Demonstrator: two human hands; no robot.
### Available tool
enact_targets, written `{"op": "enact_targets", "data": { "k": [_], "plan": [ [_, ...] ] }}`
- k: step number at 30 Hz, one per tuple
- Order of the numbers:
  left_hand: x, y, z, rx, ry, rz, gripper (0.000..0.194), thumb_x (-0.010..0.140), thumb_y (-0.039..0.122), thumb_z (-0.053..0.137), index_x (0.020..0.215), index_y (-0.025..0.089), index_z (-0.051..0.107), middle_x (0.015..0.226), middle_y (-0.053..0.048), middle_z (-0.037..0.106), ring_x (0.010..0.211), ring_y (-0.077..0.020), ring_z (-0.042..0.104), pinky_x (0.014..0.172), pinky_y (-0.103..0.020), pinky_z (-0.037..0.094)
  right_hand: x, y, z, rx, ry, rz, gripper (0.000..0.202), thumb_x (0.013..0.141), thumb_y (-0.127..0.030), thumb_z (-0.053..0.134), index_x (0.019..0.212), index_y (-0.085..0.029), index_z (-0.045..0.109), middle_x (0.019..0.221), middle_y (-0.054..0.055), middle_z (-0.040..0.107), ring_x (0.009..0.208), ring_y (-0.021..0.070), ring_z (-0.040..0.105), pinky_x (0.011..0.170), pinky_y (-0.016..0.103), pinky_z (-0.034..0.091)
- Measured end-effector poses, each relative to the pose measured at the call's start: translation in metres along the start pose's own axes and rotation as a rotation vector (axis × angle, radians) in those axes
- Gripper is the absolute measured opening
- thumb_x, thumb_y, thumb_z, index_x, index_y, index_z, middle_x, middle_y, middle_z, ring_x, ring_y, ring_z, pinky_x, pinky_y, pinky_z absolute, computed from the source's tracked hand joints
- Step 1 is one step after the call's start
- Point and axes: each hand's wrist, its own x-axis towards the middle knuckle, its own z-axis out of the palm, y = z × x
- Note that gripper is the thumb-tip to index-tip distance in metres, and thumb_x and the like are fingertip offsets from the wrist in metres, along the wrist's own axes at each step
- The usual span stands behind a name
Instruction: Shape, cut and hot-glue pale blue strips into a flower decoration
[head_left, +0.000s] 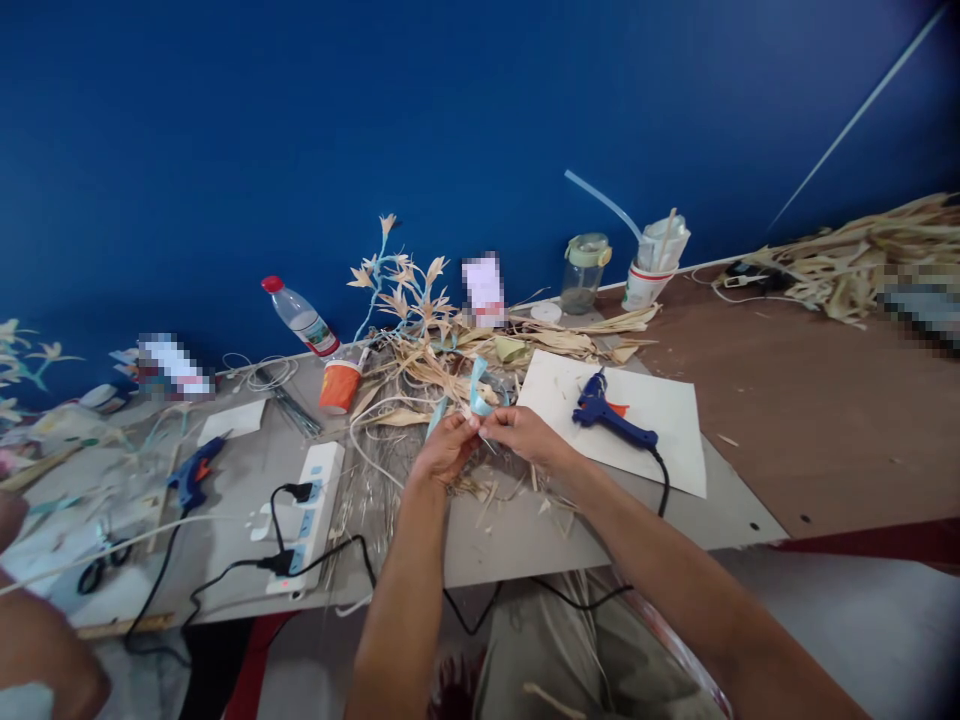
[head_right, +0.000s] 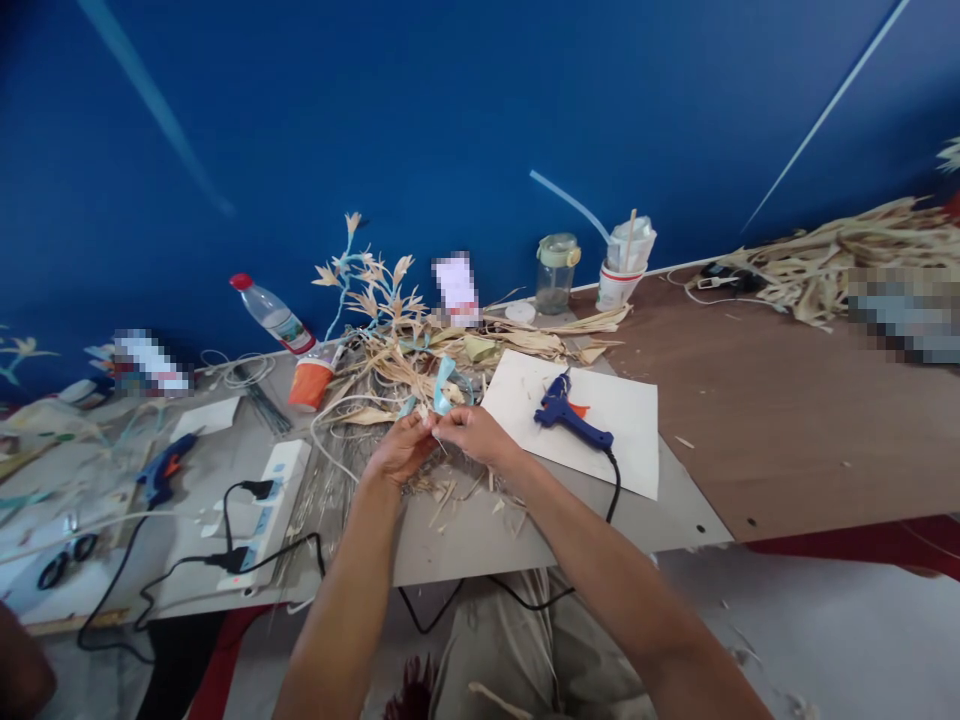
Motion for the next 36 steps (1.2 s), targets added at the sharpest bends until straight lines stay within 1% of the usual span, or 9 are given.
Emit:
{"op": "enact_targets", "data": {
  "k": [4, 9, 13, 18, 21, 23, 27, 31, 36],
  "plan": [
    [0.001, -0.002, 0.0, 0.005, -0.002, -0.021, 0.036, 0.05, 0.036, 0.083, 0.06, 0.012, 0.057, 0.055, 0.002, 0.053, 0.054, -0.0059, 0.046, 0.055, -0.019, 0.038, -0.002, -0.004, -0.003, -0.049, -0.045, -0.003, 0.019, 0.064, -0.033, 0.06, 0.063, -0.015, 0.058, 0.056, -0.005, 0.047, 0.056, 0.008, 0.037, 0.058, 0.024, 0.028],
    [0.002, -0.003, 0.002, 0.048, -0.02, -0.019, 0.04, 0.049, 0.041, 0.082, 0.062, 0.012, 0.057, 0.057, 0.001, 0.056, 0.056, -0.0083, 0.051, 0.058, -0.022, 0.04, -0.001, -0.002, -0.003, 0.107, -0.132, 0.093, 0.015, 0.061, -0.031, 0.058, 0.063, -0.017, 0.055, 0.053, -0.007, 0.045, 0.05, 0.0072, 0.035, 0.053, 0.023, 0.027],
    [0.003, -0.007, 0.002, 0.1, 0.037, -0.006, 0.037, 0.053, 0.038, 0.081, 0.066, 0.013, 0.057, 0.059, 0.002, 0.055, 0.054, -0.0067, 0.048, 0.055, -0.021, 0.038, 0.002, 0.006, -0.003, 0.131, -0.111, 0.114, 0.006, 0.058, -0.023, 0.055, 0.059, -0.017, 0.053, 0.046, -0.008, 0.042, 0.046, 0.0065, 0.033, 0.049, 0.023, 0.024],
    [0.0, -0.006, 0.0, -0.016, -0.065, 0.054, 0.04, 0.061, 0.047, 0.074, 0.075, 0.012, 0.06, 0.068, 0.0, 0.056, 0.055, -0.0052, 0.044, 0.055, -0.02, 0.038, 0.006, 0.011, -0.004, 0.322, -0.093, 0.106, 0.012, 0.057, -0.025, 0.06, 0.062, -0.016, 0.054, 0.055, -0.004, 0.053, 0.05, 0.007, 0.04, 0.051, 0.023, 0.029],
    [-0.002, -0.003, 0.002, -0.046, -0.094, 0.057, 0.036, 0.061, 0.034, 0.077, 0.085, 0.012, 0.063, 0.074, -0.001, 0.058, 0.056, -0.0039, 0.044, 0.055, -0.018, 0.037, 0.006, 0.01, -0.005, 0.386, -0.099, 0.095, 0.016, 0.059, -0.028, 0.063, 0.061, -0.016, 0.053, 0.056, -0.004, 0.052, 0.051, 0.0069, 0.041, 0.052, 0.023, 0.029],
    [-0.003, -0.001, 0.004, -0.057, -0.084, 0.06, 0.033, 0.061, 0.028, 0.078, 0.087, 0.012, 0.064, 0.074, -0.001, 0.059, 0.056, -0.0036, 0.045, 0.055, -0.018, 0.037, 0.006, 0.009, -0.005, 0.403, -0.098, 0.081, 0.018, 0.059, -0.029, 0.065, 0.06, -0.016, 0.052, 0.055, -0.005, 0.05, 0.051, 0.0066, 0.04, 0.052, 0.023, 0.029],
    [-0.002, -0.002, 0.005, -0.087, -0.045, 0.063, 0.029, 0.059, 0.025, 0.078, 0.082, 0.013, 0.064, 0.069, 0.001, 0.058, 0.053, -0.0037, 0.045, 0.054, -0.018, 0.037, 0.006, 0.009, -0.005, 0.425, -0.101, 0.077, 0.019, 0.058, -0.029, 0.067, 0.061, -0.016, 0.053, 0.053, -0.006, 0.047, 0.049, 0.0059, 0.039, 0.052, 0.023, 0.028],
    [-0.001, -0.004, 0.007, -0.106, -0.026, 0.059, 0.025, 0.057, 0.022, 0.079, 0.076, 0.012, 0.065, 0.069, 0.0, 0.061, 0.054, -0.004, 0.047, 0.054, -0.018, 0.038, 0.006, 0.008, -0.005, 0.469, -0.129, 0.091, 0.021, 0.058, -0.029, 0.068, 0.059, -0.016, 0.051, 0.052, -0.006, 0.046, 0.049, 0.0058, 0.038, 0.052, 0.023, 0.028],
    [0.001, -0.006, 0.007, -0.105, -0.02, 0.047, 0.026, 0.056, 0.021, 0.08, 0.076, 0.011, 0.066, 0.068, -0.001, 0.063, 0.055, -0.0051, 0.05, 0.054, -0.018, 0.039, 0.007, 0.009, -0.005, 0.493, -0.148, 0.111, 0.022, 0.057, -0.028, 0.068, 0.058, -0.016, 0.05, 0.051, -0.006, 0.044, 0.048, 0.0056, 0.037, 0.051, 0.023, 0.027]
  ]
}}
